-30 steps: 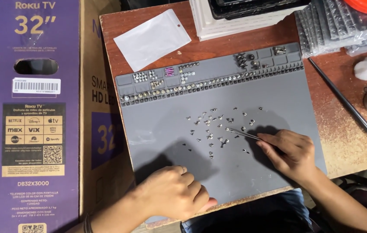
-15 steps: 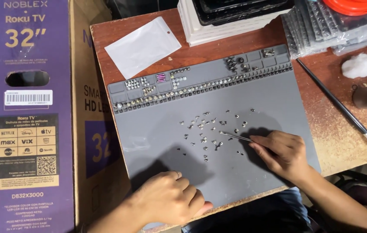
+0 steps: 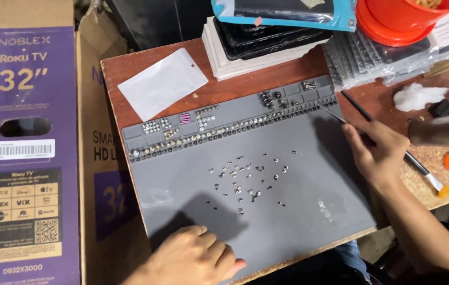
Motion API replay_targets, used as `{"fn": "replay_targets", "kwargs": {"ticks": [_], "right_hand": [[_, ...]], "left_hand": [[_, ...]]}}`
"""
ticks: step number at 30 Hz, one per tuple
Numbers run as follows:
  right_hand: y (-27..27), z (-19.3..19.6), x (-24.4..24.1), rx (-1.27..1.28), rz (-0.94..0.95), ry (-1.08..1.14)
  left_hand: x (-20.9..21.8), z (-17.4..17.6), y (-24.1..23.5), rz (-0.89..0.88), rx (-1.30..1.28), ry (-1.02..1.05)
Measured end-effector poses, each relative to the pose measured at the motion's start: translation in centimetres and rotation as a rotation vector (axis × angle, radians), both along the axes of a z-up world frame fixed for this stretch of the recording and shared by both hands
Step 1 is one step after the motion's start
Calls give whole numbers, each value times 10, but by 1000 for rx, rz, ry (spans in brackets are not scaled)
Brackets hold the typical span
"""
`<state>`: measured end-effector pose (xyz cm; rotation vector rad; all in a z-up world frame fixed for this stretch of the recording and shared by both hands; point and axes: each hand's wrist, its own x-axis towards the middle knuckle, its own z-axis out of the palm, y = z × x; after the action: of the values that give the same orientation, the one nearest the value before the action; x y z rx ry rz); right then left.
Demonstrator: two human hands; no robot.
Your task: The person uses tweezers to pick up small screws from a gray mat and place them into designated slots on a gray plastic organizer tray. The task involves repetitive sorting of hardware components.
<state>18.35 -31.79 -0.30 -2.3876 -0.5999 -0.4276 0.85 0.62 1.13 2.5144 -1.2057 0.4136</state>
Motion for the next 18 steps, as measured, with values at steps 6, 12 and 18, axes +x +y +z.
{"fn": "replay_targets", "kwargs": {"ticks": [6,12,18], "right_hand": [[3,-4,18,16,44,6],[4,-13,23,2,42,46],[10,-10,26,25,69,42]], "left_hand": [[8,5,6,30,18,-18],[8,5,6,32,14,9],[8,5,7,34,-7,31]]}}
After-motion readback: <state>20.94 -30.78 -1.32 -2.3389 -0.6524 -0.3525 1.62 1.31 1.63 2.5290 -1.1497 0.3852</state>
